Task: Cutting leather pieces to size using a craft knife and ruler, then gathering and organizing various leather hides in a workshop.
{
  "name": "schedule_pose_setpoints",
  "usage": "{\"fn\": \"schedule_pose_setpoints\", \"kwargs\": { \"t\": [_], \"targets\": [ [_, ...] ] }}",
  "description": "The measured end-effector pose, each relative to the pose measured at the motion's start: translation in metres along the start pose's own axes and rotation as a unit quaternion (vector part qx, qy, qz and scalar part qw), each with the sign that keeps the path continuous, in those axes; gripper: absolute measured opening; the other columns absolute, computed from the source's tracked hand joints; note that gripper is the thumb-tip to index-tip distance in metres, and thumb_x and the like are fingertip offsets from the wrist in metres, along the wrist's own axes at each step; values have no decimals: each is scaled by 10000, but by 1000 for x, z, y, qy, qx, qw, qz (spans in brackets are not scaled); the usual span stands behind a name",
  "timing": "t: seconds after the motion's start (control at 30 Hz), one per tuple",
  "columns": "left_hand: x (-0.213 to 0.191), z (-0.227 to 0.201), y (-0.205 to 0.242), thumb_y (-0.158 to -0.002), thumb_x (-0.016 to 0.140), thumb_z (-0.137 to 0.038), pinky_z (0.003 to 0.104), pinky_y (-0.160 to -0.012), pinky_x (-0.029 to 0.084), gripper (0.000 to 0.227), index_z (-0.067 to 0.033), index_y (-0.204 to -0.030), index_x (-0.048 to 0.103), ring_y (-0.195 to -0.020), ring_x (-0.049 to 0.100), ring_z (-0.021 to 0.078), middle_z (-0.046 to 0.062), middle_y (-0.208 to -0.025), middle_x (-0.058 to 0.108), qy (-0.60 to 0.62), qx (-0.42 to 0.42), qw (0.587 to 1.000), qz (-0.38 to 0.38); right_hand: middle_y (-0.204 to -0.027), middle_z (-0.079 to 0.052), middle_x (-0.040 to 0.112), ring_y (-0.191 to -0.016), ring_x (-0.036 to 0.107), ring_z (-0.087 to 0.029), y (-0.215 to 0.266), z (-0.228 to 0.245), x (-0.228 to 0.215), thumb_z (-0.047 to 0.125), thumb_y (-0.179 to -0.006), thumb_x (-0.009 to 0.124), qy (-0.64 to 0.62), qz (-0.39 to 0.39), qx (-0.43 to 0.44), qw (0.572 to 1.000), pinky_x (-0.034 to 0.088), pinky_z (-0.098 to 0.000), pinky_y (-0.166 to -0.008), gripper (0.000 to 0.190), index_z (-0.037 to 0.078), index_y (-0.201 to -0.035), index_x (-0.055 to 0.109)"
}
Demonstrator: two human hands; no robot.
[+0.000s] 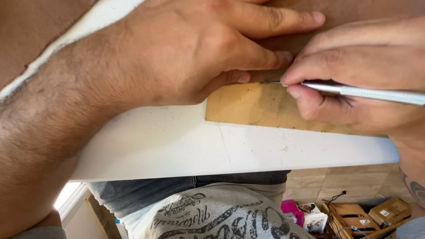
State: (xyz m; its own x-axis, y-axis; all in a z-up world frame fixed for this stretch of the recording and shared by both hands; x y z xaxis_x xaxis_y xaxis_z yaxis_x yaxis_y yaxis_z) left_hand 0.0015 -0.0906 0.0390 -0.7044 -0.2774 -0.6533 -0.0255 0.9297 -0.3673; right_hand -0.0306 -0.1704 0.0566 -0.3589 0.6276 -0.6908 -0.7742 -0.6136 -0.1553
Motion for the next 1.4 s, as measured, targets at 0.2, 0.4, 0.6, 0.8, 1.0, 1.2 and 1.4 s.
{"fn": "schedule_pose_setpoints", "kwargs": {
  "t": [0.2, 0.4, 0.6, 0.8, 1.0, 1.2, 1.4],
  "targets": [
    [4, 5, 0, -1120, 697, 8, 452, -1129, 487, 303, 44, -1416, 752, -1465, 542, 399, 187, -1601, 429, 18, -37, 999, 10, -819, -140, 681, -730, 638, -273, 8, -11, 1, 64, -985, 659, 8, 7, 30, 999, 509, -377, -711, 133, -32, -922, 726],
    [8, 7, -1, -1064, 663, 31, 419, -1046, 486, 382, 6, -1443, 707, -1424, 586, 368, 177, -1616, 395, 43, -49, 997, 38, -792, -108, 677, -708, 636, -253, 14, -21, 4, 57, -960, 655, -3, 31, 51, 998, 501, -377, -706, 91, -8, -933, 712],
    [8, 5, 0, -1044, 663, 37, 456, -1151, 436, 384, 59, -1425, 703, -1478, 497, 417, 236, -1604, 380, 50, -34, 997, 38, -765, -76, 673, -685, 634, -233, 20, -32, 4, 50, -936, 651, -11, 56, 69, 996, 493, -376, -701, 59, 15, -944, 698],
    [7, 2, -1, -968, 642, -1, 483, -1009, 489, 461, 28, -1425, 692, -1362, 607, 449, 249, -1572, 462, 33, -22, 999, 17, -875, -206, 672, -743, 664, -284, 28, -32, 1, 13, -920, 646, -46, 17, 35, 998, 540, -393, -733, 119, -70, -1000, 675],
    [5, -2, 1, -980, 650, 4, 489, -887, 495, 324, 66, -1283, 747, -1213, 675, 424, 248, -1561, 518, 13, 20, 1000, -2, -864, -249, 658, -746, 627, -344, 12, -14, 8, 106, -960, 580, -22, 7, 11, 1000, 501, -453, -748, 255, -114, -986, 707],
    [15, 10, 2, -945, 662, -114, 447, -465, 401, 390, -92, -1316, 782, -536, 557, 249, 44, -735, 673, -34, -30, 999, 20, -954, -265, 696, -833, 673, -359, 15, -17, 13, 127, -963, 582, -14, 32, -5, 999, 532, -470, -800, 284, -118, -1035, 706],
    [22, 16, 2, -979, 694, -170, 463, -532, 429, 315, -86, -1274, 763, -633, 599, 271, 49, -834, 688, -39, -34, 998, 37, -973, -299, 680, -815, 655, -369, 22, -19, 15, 64, -988, 603, -16, 17, 17, 1000, 532, -444, -772, 246, -147, -1056, 709]
  ]
}}
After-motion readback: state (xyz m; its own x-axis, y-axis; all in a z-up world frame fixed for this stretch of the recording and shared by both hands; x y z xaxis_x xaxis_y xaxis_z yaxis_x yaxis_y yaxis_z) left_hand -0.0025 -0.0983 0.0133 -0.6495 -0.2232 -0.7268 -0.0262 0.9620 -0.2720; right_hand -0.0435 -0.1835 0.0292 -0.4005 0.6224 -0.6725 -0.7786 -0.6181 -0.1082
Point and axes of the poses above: each hand's wrist, its own y-axis away from the middle knuckle, its own x-axis out of the palm, z = x × y, the point moved 10 cm from there along -y, towards the middle knuckle
